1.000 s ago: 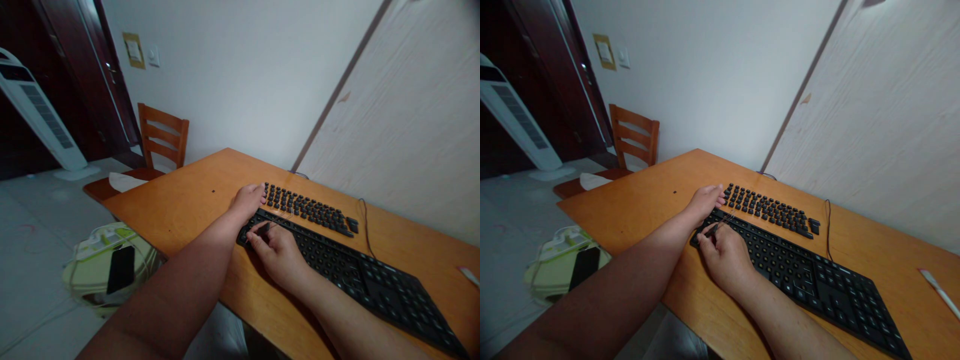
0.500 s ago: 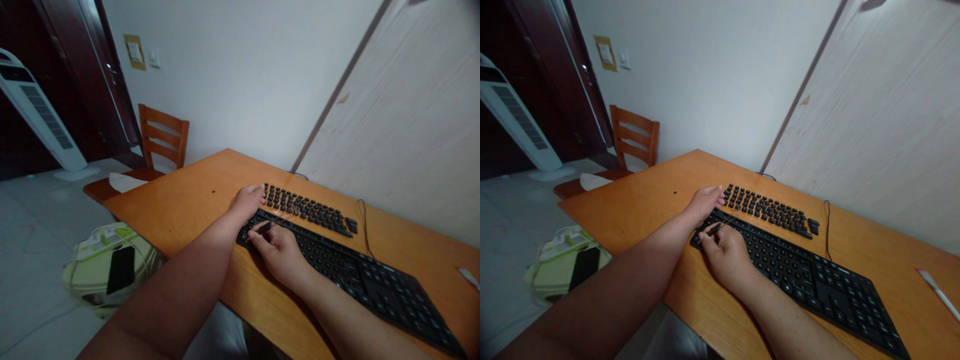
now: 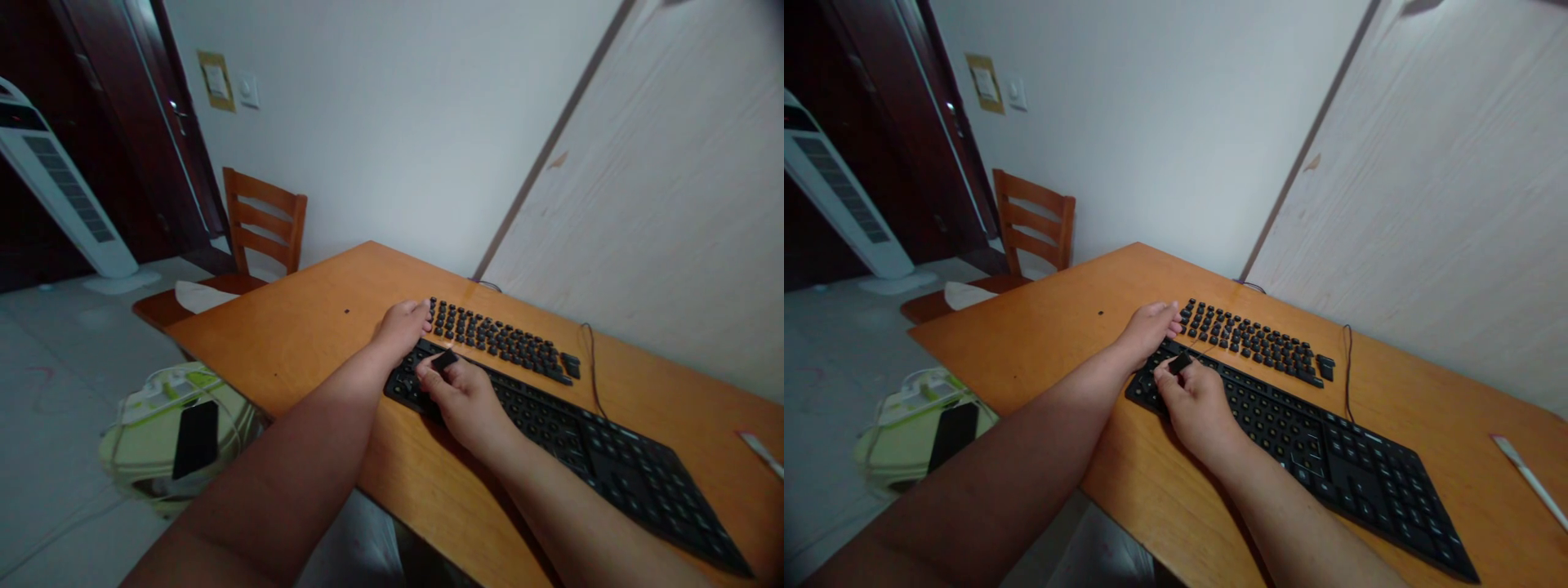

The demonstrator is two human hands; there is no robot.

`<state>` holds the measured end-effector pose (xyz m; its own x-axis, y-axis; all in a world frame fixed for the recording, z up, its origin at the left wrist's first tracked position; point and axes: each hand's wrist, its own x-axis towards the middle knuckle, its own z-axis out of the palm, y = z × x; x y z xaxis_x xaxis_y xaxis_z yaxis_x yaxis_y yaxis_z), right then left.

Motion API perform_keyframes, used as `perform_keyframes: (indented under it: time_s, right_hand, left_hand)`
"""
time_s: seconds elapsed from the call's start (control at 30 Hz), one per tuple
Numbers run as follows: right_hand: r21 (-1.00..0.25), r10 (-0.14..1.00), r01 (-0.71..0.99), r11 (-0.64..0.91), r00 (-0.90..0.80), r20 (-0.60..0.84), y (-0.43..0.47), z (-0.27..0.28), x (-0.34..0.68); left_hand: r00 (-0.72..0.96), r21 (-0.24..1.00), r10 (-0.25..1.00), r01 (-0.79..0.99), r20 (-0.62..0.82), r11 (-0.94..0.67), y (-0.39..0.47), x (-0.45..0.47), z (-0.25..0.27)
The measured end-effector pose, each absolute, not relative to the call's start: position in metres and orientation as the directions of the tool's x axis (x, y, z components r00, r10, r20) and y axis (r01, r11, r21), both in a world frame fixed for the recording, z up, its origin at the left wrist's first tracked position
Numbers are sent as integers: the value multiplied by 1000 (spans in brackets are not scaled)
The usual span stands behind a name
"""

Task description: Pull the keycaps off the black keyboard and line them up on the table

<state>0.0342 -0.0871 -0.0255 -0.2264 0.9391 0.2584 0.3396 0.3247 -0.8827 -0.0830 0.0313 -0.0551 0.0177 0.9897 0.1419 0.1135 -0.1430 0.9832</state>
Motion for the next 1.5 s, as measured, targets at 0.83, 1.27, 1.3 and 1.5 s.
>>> perform_keyframes:
  time_s: [0.83, 1.27, 1.3, 1.5]
  right_hand:
    - [-956, 981, -264, 131, 171, 87, -65, -2, 60]
    - [-950, 969, -213, 227, 150, 198, -56, -7, 64]
    - [-950, 968, -211, 228, 153, 198, -57, -7, 64]
    - [-946, 950, -196, 258, 231, 212, -54, -8, 66]
  left_hand:
    - [280, 963, 947, -257, 157, -84, -4, -84, -6]
    - [467, 951, 879, -305, 97, 57, -11, -80, -7]
    - [467, 945, 879, -319, 93, 70, -11, -80, -6]
    - [434, 931, 898, -354, 78, 90, -11, -81, -4]
